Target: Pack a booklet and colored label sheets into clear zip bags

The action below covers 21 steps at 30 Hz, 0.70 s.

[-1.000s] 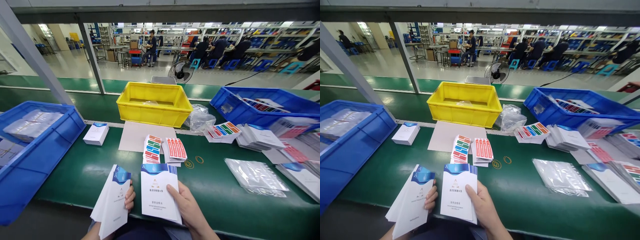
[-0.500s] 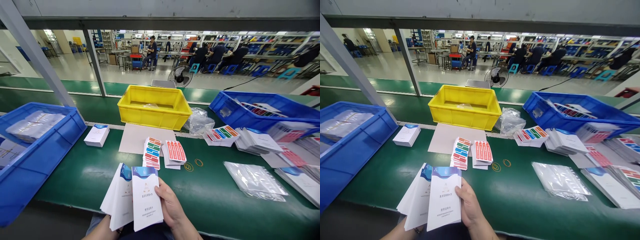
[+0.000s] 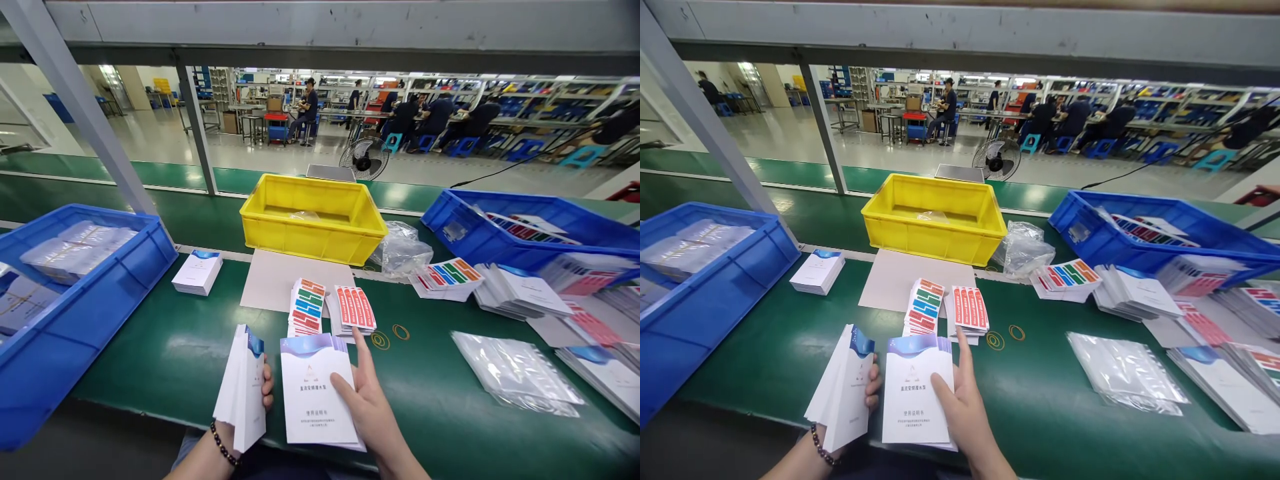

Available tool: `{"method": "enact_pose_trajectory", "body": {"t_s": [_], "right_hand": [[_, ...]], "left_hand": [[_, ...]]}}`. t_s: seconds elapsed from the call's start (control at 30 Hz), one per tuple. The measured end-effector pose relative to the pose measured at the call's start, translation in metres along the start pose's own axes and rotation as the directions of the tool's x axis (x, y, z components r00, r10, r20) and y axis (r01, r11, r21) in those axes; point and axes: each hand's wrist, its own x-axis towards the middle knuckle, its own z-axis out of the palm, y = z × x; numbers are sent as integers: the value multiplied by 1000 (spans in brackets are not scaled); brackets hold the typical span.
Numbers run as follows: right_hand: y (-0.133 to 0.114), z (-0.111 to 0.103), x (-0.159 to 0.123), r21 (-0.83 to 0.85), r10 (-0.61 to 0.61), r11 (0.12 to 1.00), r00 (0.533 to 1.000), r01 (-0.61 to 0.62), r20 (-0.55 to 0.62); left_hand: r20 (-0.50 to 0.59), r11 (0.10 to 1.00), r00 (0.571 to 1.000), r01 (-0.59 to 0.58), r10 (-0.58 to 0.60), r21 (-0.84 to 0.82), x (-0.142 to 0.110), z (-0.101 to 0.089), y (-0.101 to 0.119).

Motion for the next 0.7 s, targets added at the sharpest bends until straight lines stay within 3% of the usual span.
{"method": "enact_pose_trajectory", "body": {"t_s": [0.1, 0.2, 0.33, 0.43, 0.6, 0.7], "right_hand": [[-2, -5, 0, -373, -118, 923, 993, 100, -25], [0, -1, 2, -578, -214, 793, 976, 191, 28], [1, 11, 1, -646, -274, 709, 955, 281, 114], [1, 16, 0, -676, -259, 676, 953, 294, 155], [4, 17, 1, -687, -176, 693, 975, 218, 132], [5, 18, 1, -677, -148, 706, 978, 207, 144]], "left_hand": [[13, 996, 997, -79, 80, -30, -1, 4, 1], [15, 997, 998, -64, 65, -33, 0, 7, -1], [43, 998, 998, 47, -45, -48, -1, 11, -4], [56, 997, 997, 54, -52, -46, -2, 10, -4], [119, 997, 992, 39, -31, -71, -1, 0, -3], [225, 992, 974, 56, -30, -112, 1, -5, -4]]}}
